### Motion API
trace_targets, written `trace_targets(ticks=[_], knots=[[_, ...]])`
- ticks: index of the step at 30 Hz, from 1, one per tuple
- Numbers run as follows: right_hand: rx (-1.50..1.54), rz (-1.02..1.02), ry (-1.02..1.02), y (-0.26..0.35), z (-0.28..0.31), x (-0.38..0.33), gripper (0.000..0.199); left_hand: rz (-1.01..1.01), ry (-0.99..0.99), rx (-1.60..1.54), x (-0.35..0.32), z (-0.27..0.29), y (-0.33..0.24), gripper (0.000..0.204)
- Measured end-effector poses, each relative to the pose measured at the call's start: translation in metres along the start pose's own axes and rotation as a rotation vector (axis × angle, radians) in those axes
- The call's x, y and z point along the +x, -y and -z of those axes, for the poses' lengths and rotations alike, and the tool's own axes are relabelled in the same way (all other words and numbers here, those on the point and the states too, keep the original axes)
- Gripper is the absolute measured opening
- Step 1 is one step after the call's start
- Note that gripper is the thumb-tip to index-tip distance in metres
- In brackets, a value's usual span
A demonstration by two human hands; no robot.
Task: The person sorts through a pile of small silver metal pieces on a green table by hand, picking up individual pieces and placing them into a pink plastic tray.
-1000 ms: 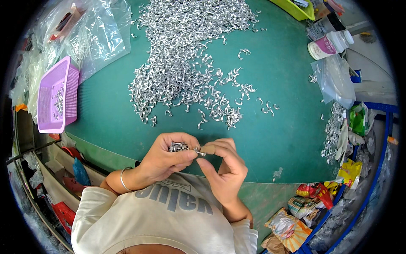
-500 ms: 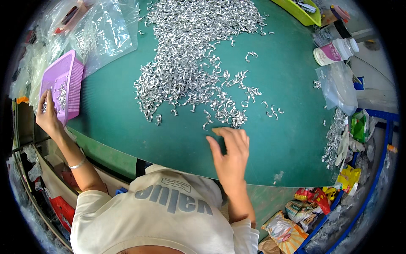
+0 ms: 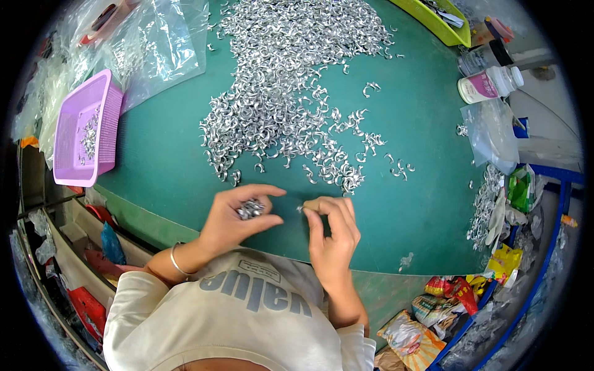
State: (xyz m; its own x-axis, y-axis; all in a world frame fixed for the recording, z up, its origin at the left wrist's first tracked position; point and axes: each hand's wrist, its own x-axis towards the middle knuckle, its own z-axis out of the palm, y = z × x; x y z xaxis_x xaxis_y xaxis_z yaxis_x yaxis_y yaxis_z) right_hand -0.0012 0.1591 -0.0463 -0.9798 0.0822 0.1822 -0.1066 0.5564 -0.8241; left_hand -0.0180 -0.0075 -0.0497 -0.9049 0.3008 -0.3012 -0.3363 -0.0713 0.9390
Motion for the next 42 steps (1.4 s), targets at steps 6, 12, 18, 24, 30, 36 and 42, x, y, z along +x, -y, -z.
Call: trace_targets(ticks=[6, 12, 18, 24, 30, 36, 42], knots=[[0.238, -0.065, 0.052, 0.008, 0.008, -0.006, 0.015, -0.293, 0.008, 0.126, 0.004, -0.017, 0.012, 0.021], [0.436, -0.113, -0.010, 0.004, 0.007, -0.012, 0.021, 0.332, 0.101, -0.511, 0.000, -0.019, -0.004, 0.013], [0.358, -0.030, -0.100, 0.009, 0.008, -0.013, 0.021, 0.235, 0.070, -0.410, -0.004, -0.028, -0.013, 0.014], [0.328, 0.007, -0.098, 0.012, 0.011, -0.012, 0.020, 0.222, 0.091, -0.419, -0.004, -0.027, -0.015, 0.014], [0.269, 0.037, -0.088, 0.014, 0.012, -0.010, 0.021, 0.301, 0.128, -0.466, -0.004, -0.024, -0.013, 0.015], [0.156, 0.102, -0.100, 0.012, 0.011, -0.010, 0.022, 0.367, 0.171, -0.586, -0.001, -0.023, -0.010, 0.017], [-0.022, 0.195, -0.151, 0.014, 0.011, -0.010, 0.023, 0.391, 0.270, -0.722, 0.002, -0.021, -0.003, 0.020]])
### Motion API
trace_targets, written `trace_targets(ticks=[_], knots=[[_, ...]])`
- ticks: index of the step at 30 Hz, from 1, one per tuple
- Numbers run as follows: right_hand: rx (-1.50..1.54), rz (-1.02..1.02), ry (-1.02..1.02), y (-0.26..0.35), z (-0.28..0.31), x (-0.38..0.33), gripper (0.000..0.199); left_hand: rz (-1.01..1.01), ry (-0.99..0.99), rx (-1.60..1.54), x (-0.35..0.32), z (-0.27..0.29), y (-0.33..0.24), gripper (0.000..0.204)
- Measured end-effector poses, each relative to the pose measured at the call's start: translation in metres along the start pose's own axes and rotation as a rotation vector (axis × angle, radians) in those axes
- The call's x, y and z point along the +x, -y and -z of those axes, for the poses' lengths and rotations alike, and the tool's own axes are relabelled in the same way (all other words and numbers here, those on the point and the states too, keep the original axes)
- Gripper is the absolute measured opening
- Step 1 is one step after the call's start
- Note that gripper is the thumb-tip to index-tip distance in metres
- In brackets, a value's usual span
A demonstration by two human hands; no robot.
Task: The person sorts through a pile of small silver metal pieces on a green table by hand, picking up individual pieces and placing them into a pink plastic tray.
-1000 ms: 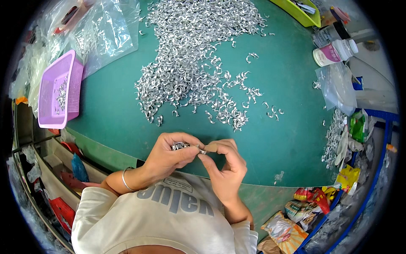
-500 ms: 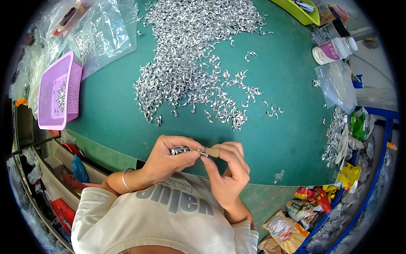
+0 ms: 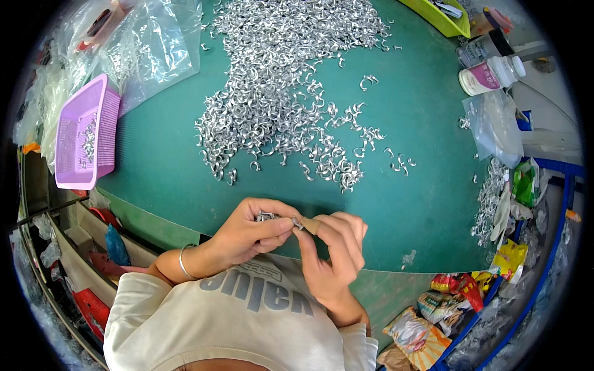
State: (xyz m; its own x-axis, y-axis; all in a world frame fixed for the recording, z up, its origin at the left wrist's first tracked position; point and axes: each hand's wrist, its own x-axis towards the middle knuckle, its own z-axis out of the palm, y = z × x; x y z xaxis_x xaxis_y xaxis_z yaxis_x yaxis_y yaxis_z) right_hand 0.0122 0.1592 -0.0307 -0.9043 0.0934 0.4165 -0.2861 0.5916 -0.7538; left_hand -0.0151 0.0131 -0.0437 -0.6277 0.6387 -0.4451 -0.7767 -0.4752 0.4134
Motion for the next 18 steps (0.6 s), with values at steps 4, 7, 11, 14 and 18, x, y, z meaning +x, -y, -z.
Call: trace_targets(ticks=[4, 7, 11, 14, 18], knots=[[-0.017, 0.018, -0.009, -0.001, 0.000, -0.001, 0.023, 0.026, 0.033, -0.055, 0.001, 0.001, 0.000, 0.019], [0.005, 0.025, 0.021, -0.001, 0.002, 0.000, 0.023, 0.036, 0.051, -0.089, 0.002, 0.004, 0.002, 0.019], [0.312, -0.256, -0.076, -0.015, -0.003, -0.004, 0.024, 0.044, 0.040, -0.120, 0.003, 0.004, 0.000, 0.016], [-0.085, -0.273, 0.023, -0.027, -0.006, 0.006, 0.020, 0.039, 0.003, -0.139, 0.001, 0.007, -0.004, 0.015], [-0.460, -0.092, 0.086, -0.035, -0.021, 0.014, 0.018, -0.128, 0.022, 0.004, 0.006, 0.018, -0.002, 0.014]])
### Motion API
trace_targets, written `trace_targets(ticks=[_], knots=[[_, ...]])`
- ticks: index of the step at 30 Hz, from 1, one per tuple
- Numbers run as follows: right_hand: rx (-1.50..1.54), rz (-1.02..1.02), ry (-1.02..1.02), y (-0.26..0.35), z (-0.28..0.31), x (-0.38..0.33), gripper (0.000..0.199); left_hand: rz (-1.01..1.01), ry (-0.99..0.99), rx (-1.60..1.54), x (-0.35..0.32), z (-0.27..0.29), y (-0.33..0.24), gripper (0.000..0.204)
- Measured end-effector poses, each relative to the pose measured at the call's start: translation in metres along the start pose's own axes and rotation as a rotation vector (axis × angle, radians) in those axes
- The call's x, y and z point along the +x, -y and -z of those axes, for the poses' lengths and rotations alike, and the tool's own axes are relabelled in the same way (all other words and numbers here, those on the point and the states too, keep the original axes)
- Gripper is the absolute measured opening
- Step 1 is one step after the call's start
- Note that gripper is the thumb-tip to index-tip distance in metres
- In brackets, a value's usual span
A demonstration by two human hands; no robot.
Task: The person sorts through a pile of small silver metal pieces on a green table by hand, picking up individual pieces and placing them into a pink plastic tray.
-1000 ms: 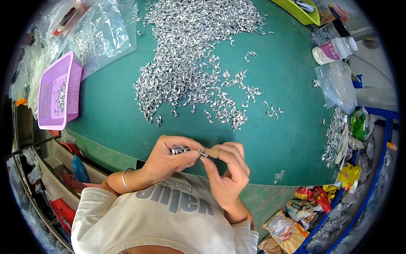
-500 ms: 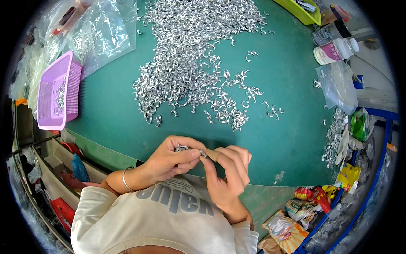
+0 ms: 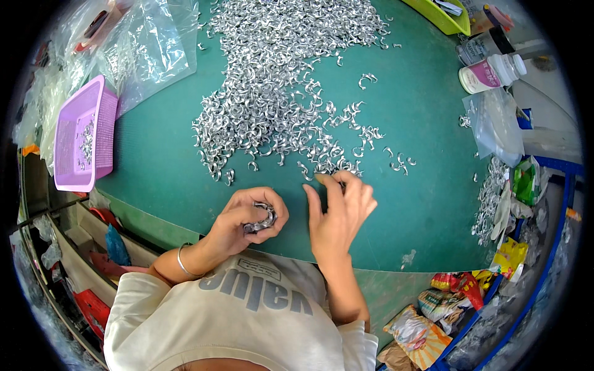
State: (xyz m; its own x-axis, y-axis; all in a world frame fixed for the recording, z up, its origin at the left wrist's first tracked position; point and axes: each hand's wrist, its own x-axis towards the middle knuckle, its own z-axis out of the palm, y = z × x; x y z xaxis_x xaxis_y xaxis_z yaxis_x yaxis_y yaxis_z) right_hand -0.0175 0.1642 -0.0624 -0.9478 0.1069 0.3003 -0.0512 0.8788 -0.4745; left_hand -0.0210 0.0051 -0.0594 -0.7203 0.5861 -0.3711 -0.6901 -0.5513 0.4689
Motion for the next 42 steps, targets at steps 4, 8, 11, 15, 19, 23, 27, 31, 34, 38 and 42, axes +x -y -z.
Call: trace_targets(ticks=[4, 8, 11, 15, 19, 23, 27, 31, 34, 38, 42], knots=[[-0.028, 0.051, 0.017, -0.001, -0.006, 0.001, 0.015, 0.053, -0.067, 0.048, 0.002, 0.002, -0.002, 0.019], [0.069, 0.061, -0.007, -0.010, -0.005, -0.004, 0.015, -0.060, -0.203, 0.249, 0.006, -0.003, 0.000, 0.020], [0.036, 0.061, -0.001, -0.005, -0.001, 0.001, 0.015, -0.066, -0.256, 0.322, 0.006, -0.004, -0.002, 0.018], [-0.122, 0.101, 0.069, 0.003, -0.006, 0.008, 0.013, -0.021, -0.247, 0.349, 0.003, -0.004, -0.001, 0.015], [0.015, 0.155, 0.040, 0.001, 0.001, 0.007, 0.010, -0.040, -0.287, 0.407, 0.003, -0.005, -0.001, 0.015], [0.234, 0.248, 0.093, 0.005, 0.020, 0.001, 0.010, -0.108, -0.317, 0.410, 0.006, -0.009, -0.006, 0.016], [0.249, 0.277, 0.197, 0.014, 0.036, 0.005, 0.011, -0.074, -0.184, 0.496, 0.006, -0.006, -0.013, 0.018], [0.503, 0.060, 0.140, 0.016, 0.036, 0.002, 0.017, -0.002, -0.156, 0.357, 0.004, -0.011, -0.016, 0.017], [0.717, -0.054, 0.117, 0.017, 0.031, -0.002, 0.022, -0.009, -0.120, 0.147, 0.001, -0.015, -0.011, 0.015], [0.799, -0.071, 0.079, 0.022, 0.031, -0.004, 0.022, -0.005, -0.043, -0.039, 0.000, -0.017, -0.004, 0.013], [0.806, -0.108, 0.039, 0.025, 0.030, -0.005, 0.021, 0.033, -0.013, -0.119, -0.001, -0.019, -0.003, 0.015]])
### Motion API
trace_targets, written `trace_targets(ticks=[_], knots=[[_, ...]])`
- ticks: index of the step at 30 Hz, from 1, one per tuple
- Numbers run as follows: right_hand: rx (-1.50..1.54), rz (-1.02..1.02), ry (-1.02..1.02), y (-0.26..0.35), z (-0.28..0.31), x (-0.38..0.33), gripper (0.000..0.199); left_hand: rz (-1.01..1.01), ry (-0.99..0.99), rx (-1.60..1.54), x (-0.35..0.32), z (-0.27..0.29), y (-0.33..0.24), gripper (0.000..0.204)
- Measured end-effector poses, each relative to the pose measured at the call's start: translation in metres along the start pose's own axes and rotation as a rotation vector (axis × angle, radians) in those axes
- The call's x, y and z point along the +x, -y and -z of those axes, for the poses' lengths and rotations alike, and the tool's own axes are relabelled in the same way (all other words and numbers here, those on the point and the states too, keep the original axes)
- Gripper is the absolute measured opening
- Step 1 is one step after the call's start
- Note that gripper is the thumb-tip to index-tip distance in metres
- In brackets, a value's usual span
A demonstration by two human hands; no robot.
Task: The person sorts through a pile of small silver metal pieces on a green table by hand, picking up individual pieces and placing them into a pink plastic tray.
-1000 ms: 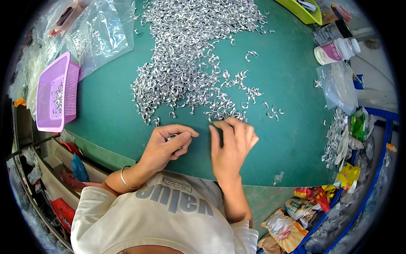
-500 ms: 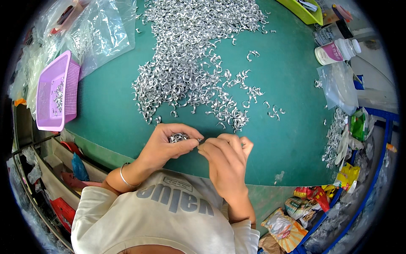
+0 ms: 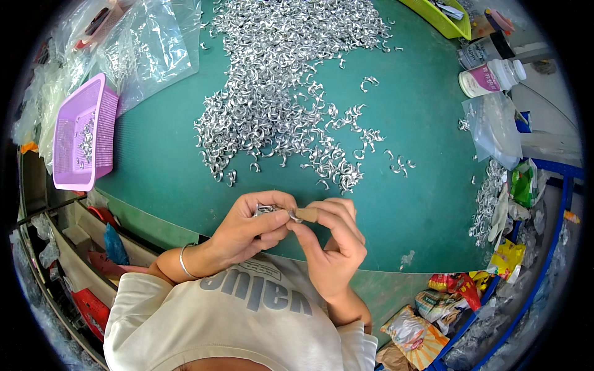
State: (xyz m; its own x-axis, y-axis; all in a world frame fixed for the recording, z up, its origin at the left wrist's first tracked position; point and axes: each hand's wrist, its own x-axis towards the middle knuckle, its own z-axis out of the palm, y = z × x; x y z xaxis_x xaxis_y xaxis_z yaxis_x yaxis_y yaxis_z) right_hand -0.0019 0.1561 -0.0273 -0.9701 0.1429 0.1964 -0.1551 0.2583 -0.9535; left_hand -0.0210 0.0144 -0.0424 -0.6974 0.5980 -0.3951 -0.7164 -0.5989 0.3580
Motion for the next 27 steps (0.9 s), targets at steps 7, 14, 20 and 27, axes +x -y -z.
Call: trace_targets(ticks=[7, 14, 20, 27], knots=[[-0.102, 0.093, -0.029, 0.001, 0.001, -0.001, 0.023, 0.007, 0.040, 0.070, -0.001, 0.000, -0.001, 0.017], [-0.156, 0.142, -0.013, 0.004, 0.002, -0.001, 0.022, -0.001, 0.056, 0.089, -0.002, 0.001, -0.002, 0.018], [-0.400, 0.014, -0.025, -0.020, 0.021, 0.012, 0.015, -0.873, -0.781, 0.913, -0.046, 0.032, -0.072, 0.012], [-0.785, 0.212, 0.173, -0.033, 0.001, 0.039, 0.017, -1.306, -1.622, 1.603, -0.141, 0.127, -0.188, 0.026]])
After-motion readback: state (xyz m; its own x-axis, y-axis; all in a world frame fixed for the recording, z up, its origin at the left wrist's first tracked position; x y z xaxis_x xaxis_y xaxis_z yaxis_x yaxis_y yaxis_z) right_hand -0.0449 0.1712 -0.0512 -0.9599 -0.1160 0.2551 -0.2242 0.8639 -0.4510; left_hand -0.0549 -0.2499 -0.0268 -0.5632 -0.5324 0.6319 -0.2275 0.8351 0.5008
